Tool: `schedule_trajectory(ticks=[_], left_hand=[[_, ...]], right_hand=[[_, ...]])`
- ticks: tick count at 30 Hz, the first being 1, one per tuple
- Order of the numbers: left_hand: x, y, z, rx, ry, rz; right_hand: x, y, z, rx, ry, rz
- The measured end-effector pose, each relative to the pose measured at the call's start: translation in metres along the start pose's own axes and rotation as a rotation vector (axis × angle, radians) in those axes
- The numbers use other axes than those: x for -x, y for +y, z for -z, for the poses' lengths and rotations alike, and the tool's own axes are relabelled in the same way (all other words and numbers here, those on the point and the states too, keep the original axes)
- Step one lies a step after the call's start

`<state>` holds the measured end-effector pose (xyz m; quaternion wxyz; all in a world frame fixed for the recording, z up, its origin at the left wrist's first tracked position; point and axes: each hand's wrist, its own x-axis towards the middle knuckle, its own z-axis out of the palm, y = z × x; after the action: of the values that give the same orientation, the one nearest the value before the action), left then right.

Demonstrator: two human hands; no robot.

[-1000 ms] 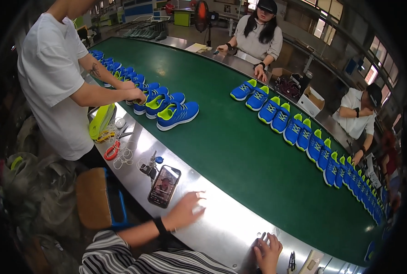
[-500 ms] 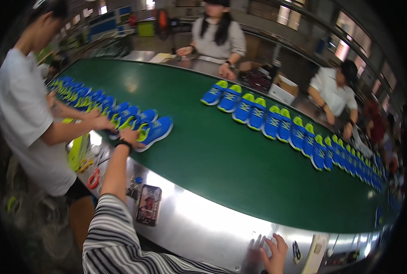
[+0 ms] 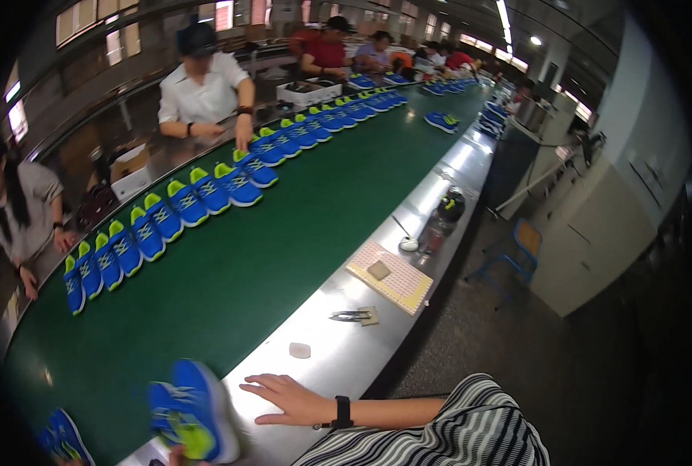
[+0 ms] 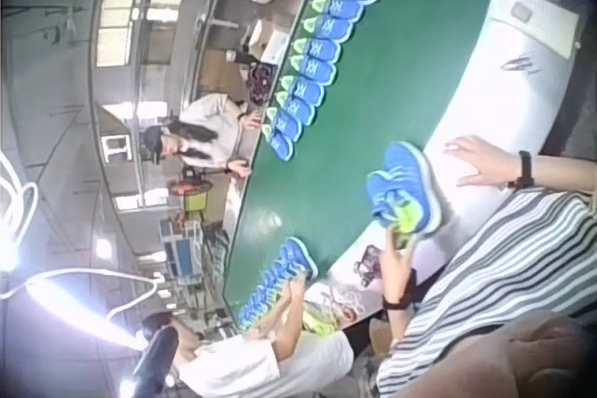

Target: Inspecting pairs of blue and green athletic shoes on a conveyor belt in a manufacturing facility.

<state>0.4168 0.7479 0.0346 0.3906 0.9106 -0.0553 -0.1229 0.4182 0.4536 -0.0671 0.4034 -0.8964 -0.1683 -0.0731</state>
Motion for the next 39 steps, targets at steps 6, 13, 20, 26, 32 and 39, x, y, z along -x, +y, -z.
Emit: schedule_trajectory(ticks=[6,13,20,26,32,39], left_hand=[[0.026,-0.05,-0.121,0.327,0.293,0.108],[0.0,-0.041,-0.108,0.523,-0.137,0.081],[0.008,-0.034,-0.132,1.178,-0.031,0.214],[0.017,-0.037,-0.12,1.426,-0.108,0.281],[0.006,-0.008,-0.098,0.602,0.595,-0.202],[0.004,0.001,-0.093,0.011,0.802,-0.307]], right_hand=[[0.028,-0.001,-0.003,-0.031,0.08,-0.149],[0.041,-0.001,0.028,-0.349,-0.07,-0.516],[0.025,0.013,0.022,-1.101,-0.089,-0.667],[0.03,0.007,0.018,-1.275,-0.193,-0.586],[0.003,-0.017,0.029,-0.517,0.254,-0.046],[-0.01,-0.034,0.037,0.015,0.255,0.161]])
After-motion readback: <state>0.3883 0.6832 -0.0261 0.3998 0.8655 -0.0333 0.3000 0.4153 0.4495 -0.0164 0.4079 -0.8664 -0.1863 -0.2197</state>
